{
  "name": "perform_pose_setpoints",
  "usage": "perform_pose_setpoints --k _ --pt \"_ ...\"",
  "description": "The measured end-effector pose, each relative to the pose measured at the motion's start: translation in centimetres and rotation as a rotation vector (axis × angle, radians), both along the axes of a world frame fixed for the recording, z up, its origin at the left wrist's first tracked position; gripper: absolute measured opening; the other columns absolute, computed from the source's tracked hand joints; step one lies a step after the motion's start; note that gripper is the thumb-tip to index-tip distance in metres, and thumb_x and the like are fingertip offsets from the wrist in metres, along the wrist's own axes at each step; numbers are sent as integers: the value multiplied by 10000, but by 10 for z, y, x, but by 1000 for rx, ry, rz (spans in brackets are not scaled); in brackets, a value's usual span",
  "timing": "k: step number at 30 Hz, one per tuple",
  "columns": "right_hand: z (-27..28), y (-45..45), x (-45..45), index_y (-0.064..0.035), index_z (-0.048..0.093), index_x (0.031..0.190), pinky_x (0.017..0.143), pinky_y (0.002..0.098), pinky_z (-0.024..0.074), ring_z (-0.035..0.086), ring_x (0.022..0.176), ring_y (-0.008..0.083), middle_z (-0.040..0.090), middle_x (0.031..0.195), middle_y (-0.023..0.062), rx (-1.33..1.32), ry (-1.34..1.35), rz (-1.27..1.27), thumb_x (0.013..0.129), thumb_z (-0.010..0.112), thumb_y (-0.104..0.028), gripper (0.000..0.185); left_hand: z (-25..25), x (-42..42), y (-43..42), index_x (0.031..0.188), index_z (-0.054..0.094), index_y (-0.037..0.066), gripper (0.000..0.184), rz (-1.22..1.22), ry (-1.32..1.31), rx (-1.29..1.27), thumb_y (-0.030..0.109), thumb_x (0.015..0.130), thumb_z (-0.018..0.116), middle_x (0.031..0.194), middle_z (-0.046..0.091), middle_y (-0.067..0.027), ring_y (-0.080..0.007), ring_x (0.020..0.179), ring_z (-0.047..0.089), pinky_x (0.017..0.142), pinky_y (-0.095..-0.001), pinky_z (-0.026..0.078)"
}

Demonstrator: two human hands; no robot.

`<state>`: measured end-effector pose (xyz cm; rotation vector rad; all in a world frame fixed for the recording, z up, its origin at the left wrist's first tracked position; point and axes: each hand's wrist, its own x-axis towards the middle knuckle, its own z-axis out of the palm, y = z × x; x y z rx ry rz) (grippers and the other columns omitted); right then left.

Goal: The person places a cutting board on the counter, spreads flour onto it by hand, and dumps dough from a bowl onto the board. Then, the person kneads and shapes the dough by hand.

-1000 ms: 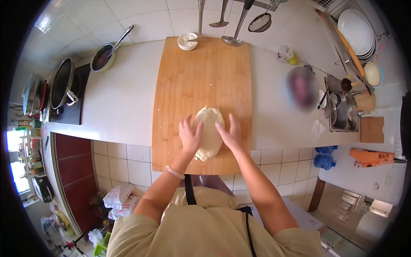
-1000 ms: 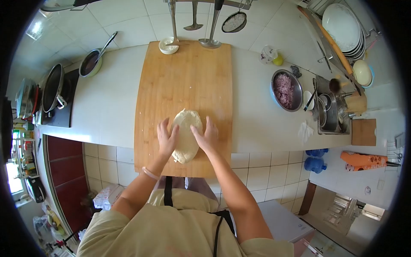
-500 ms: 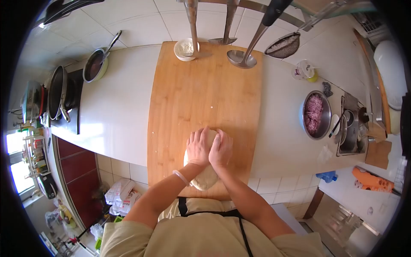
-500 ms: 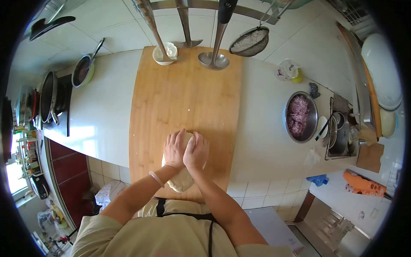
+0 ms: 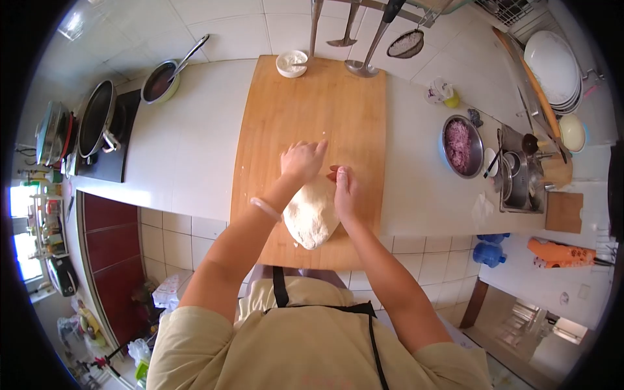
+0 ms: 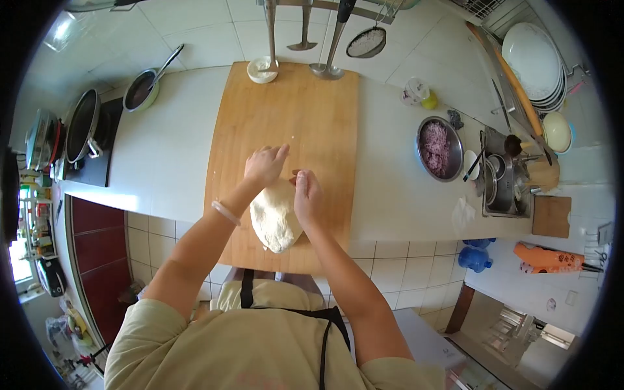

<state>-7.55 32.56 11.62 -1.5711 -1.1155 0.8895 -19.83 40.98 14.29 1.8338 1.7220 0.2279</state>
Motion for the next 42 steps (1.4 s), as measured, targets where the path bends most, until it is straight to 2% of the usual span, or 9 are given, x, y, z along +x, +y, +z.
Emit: perform_pose_setpoints --k 2,3,5,8,20,28,36,38,42 --pt "2 -17 2 -14 611 995 698 299 443 529 749 141 576 819 72 -32 271 -69 1027 456 -285 314 14 17 -33 1087 666 108 433 -311 257 -30 426 978 393 1160 652 -172 -342 1047 632 894 -494 499" --pt "-7 -22 5 -21 615 1056 824 324 455 580 904 206 621 962 118 -1 246 -87 1019 466 -269 291 -17 15 -60 1032 655 94 345 -453 76 -11 337 971 417 1090 663 -170 -346 1016 636 839 -488 517" --pt "-5 -42 -2 -26 616 1098 885 355 448 585 981 255 629 1036 139 45 39 -55 1011 472 -250 280 31 19 -109 995 651 79 243 -131 -133 -139 254 928 495 1023 658 -193 -379 965 630 824 -479 505" --pt "14 -80 -12 -28 617 1197 1019 442 406 569 1164 357 626 1225 182 124 -338 114 978 479 -196 308 -18 8 -157 1020 640 18 283 -137 -309 425 226 869 523 1061 667 -144 -323 1010 621 877 -420 469" --pt "-25 -27 -4 20 614 1200 965 511 418 599 1071 393 609 1245 225 320 -448 314 986 338 -271 454 -41 -4 -95 1066 649 33 368 -175 -200 490 311 918 459 1160 642 -149 -283 1055 625 922 -406 444" --pt "-56 29 -8 -29 592 1224 883 486 477 619 1008 376 624 1191 201 182 -453 114 984 401 -284 399 -62 1 -33 853 678 99 237 -55 -243 338 302 891 561 812 679 -108 -309 745 643 684 -418 488" --pt "0 -7 -18 -34 555 1267 867 450 496 614 1014 357 618 1102 177 59 -411 58 986 490 -343 423 -15 -6 -37 984 670 117 388 37 -171 -168 430 949 443 968 693 -144 -344 971 637 839 -491 483" --pt "15 -29 -13 -33 517 1313 948 437 463 585 1092 350 591 1180 192 -27 197 81 1000 478 -345 444 12 3 -68 1079 636 137 358 -239 112 76 407 949 440 1007 692 -116 -318 1064 612 944 -462 437" --pt "-3 -66 -27 -19 544 1273 995 453 409 558 1128 348 579 1262 195 95 -242 102 997 466 -310 408 4 -3 -140 1033 634 57 326 -213 54 164 320 876 524 1082 672 -132 -300 1054 609 972 -424 413"
